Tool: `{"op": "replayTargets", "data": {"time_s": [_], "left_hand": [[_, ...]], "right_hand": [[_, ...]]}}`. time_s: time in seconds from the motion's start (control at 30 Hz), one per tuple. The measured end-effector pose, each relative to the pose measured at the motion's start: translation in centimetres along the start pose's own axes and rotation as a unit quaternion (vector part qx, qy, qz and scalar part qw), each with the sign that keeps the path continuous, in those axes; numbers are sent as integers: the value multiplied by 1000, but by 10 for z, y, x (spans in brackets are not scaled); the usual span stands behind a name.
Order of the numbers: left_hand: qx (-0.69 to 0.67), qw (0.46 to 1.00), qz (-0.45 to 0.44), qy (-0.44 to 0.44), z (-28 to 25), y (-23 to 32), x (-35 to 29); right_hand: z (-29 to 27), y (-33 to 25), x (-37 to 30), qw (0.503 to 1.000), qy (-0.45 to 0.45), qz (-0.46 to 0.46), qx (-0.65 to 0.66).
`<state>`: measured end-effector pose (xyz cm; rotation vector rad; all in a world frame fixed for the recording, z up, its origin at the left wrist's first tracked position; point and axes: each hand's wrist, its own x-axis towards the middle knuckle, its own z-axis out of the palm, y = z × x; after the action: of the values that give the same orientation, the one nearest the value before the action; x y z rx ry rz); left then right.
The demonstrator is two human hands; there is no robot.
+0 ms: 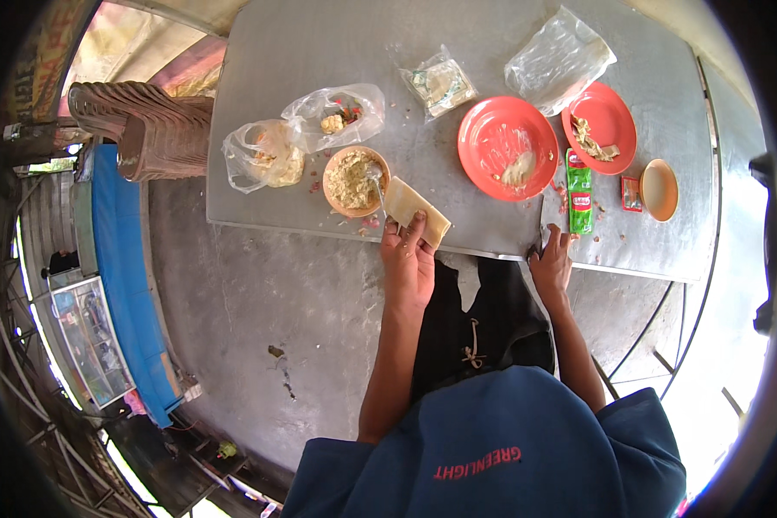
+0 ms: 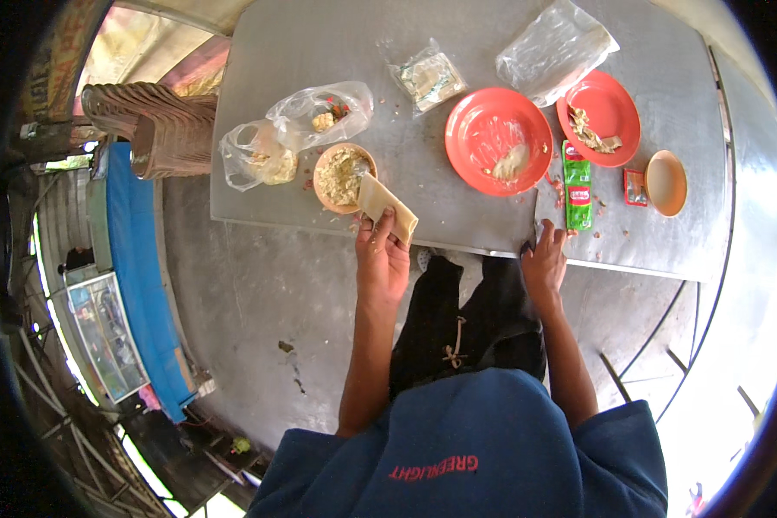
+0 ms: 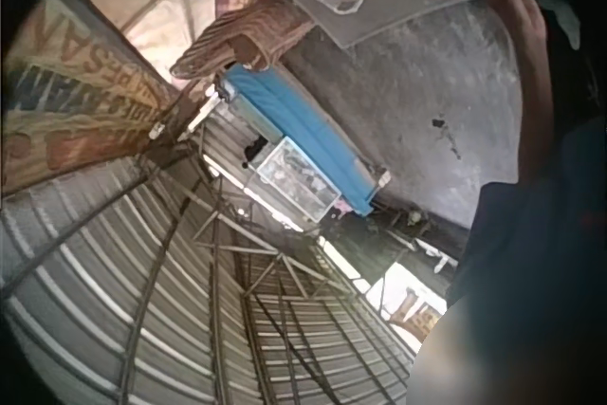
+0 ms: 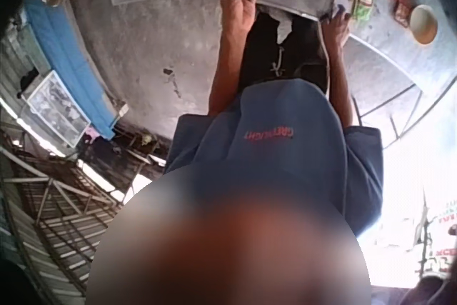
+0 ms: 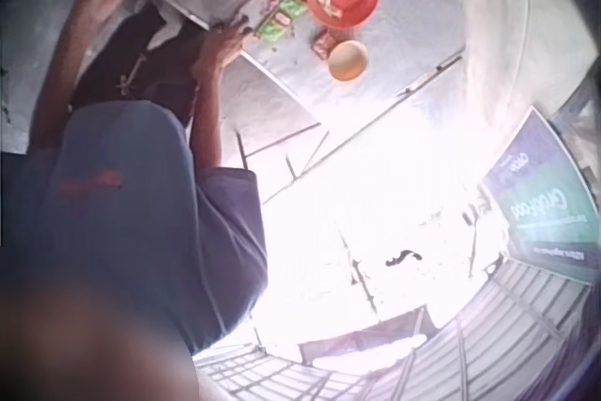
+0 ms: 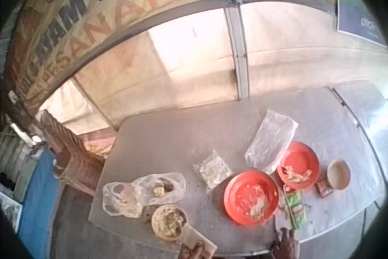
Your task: The person assembles small food parcels by placing a filling onto thin wrappers, folding them, and trimming the edges with scissors. The finished parcels are placed on a red plate on the table.
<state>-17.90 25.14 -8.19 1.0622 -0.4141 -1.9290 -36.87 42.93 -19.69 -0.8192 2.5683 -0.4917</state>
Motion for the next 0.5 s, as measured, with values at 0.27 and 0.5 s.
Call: {"op": "replayTargets", "data": {"time_s": [0.27, 0.5], "left_hand": [[-70, 993, -23, -95, -30, 42, 8], [-1, 985, 20, -174, -49, 88, 3]], "right_hand": [[17, 3, -3, 998, 14, 56, -10], [-19, -58, -91, 933, -44, 150, 323]]}}
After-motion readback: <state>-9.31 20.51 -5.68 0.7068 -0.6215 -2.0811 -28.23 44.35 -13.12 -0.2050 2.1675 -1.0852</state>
